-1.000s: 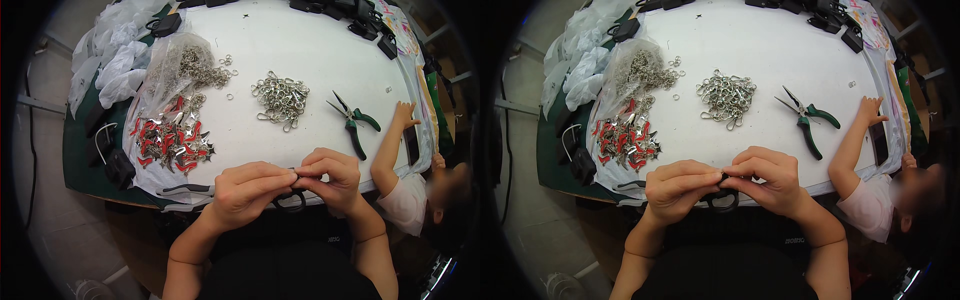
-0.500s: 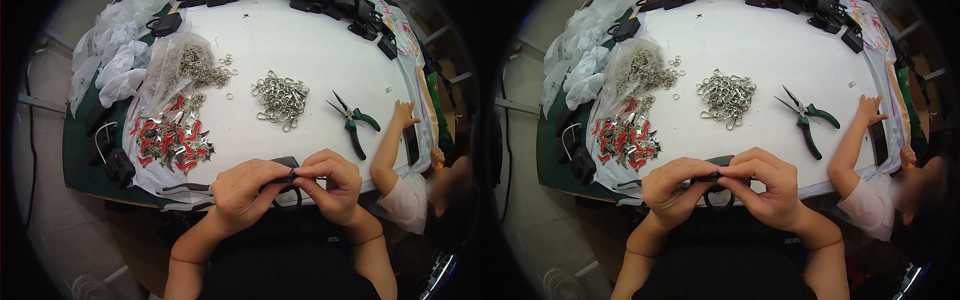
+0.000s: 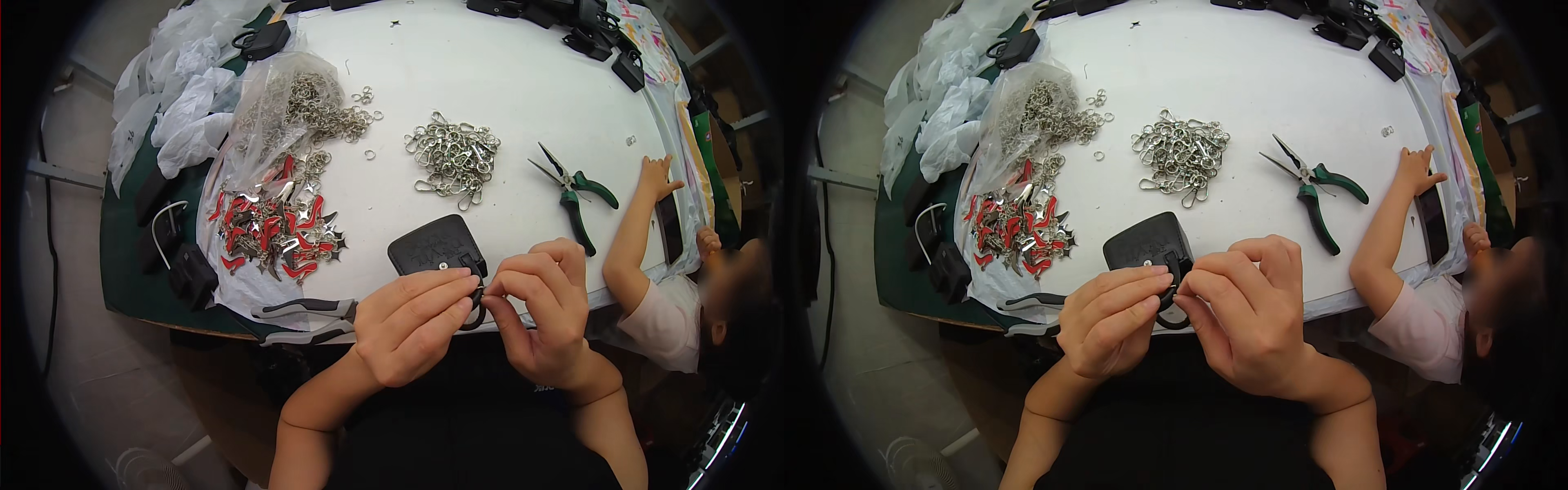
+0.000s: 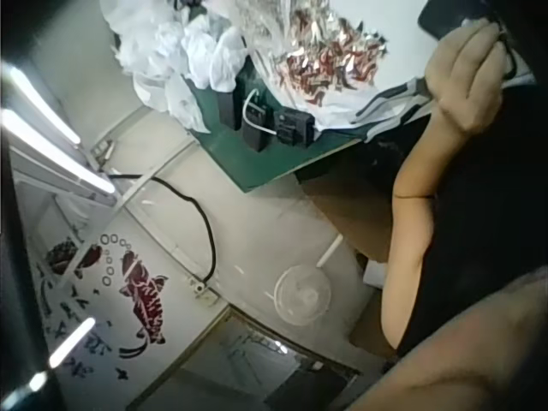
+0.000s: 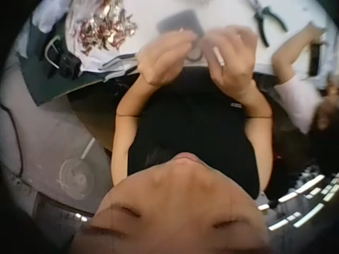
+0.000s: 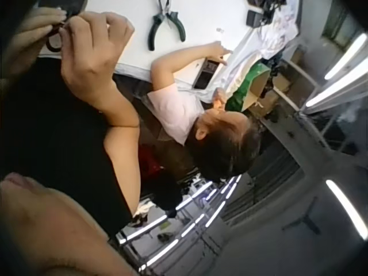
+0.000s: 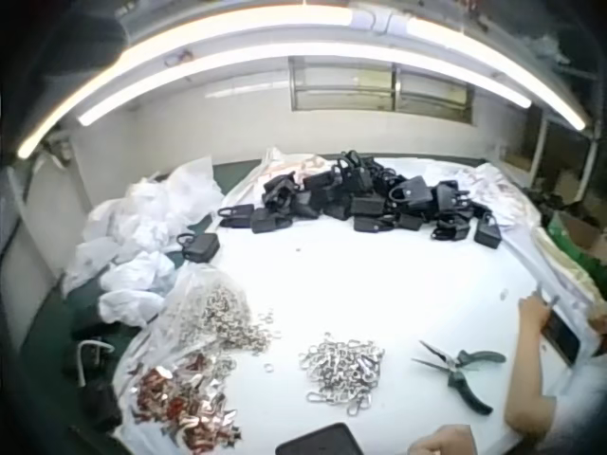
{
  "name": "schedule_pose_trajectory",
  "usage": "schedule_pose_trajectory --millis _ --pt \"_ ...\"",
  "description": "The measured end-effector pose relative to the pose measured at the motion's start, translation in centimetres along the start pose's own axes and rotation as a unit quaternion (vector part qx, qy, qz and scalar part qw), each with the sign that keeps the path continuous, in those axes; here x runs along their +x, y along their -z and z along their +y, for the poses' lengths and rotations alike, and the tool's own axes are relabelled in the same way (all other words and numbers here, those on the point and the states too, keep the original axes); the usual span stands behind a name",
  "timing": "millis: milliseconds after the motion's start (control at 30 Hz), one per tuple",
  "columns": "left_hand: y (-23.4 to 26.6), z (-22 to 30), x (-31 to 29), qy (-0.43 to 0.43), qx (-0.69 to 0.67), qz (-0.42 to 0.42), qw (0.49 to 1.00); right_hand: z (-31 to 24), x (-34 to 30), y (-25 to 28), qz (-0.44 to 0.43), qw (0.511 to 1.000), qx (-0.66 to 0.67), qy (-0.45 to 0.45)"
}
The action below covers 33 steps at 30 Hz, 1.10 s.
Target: The person is attaching metal chains and star-shaped charms to small black containers using pliers. They use the tools to open and close rings, securing the components to the containers one by one.
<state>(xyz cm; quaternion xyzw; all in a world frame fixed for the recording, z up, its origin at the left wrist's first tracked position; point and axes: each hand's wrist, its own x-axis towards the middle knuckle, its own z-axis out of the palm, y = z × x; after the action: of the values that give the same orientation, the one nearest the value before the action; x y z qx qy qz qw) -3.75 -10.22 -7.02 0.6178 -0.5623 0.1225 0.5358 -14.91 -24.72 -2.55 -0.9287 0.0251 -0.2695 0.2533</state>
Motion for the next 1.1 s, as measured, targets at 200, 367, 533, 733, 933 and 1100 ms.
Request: schedule_pose_trajectory --millis 200,367,533,733,933,1100 --pt "-1.0 -0.5 -0.8 0.055 -0.069 0.031 0.996 0.5 -0.8 -0.6 -0.028 0.998 0.037 -0.045" --pt "-1.3 -0.5 -0.9 0.122 -0.150 0.067 0.979 0.6 -1.6 -0.9 -0.005 0.992 0.096 -0.085" --pt "-1.1 -0.5 -0.6 0.108 -0.152 0.038 0.982 0.6 -1.5 -0.9 0.029 0.984 0.135 -0.109" --pt "-1.8 -0.2 -1.1 0.102 -0.120 0.076 0.985 0.6 -1.4 -1.2 0.011 0.993 0.087 -0.080" --pt "-2.2 0.0 -1.2 0.091 -0.091 0.099 0.987 0.6 -2.3 -2.5 0.041 0.989 0.108 -0.093" --pt "-1.2 1.7 -1.1 0.162 -0.140 0.080 0.974 0.8 -2.2 -2.6 0.037 0.990 0.118 -0.070"
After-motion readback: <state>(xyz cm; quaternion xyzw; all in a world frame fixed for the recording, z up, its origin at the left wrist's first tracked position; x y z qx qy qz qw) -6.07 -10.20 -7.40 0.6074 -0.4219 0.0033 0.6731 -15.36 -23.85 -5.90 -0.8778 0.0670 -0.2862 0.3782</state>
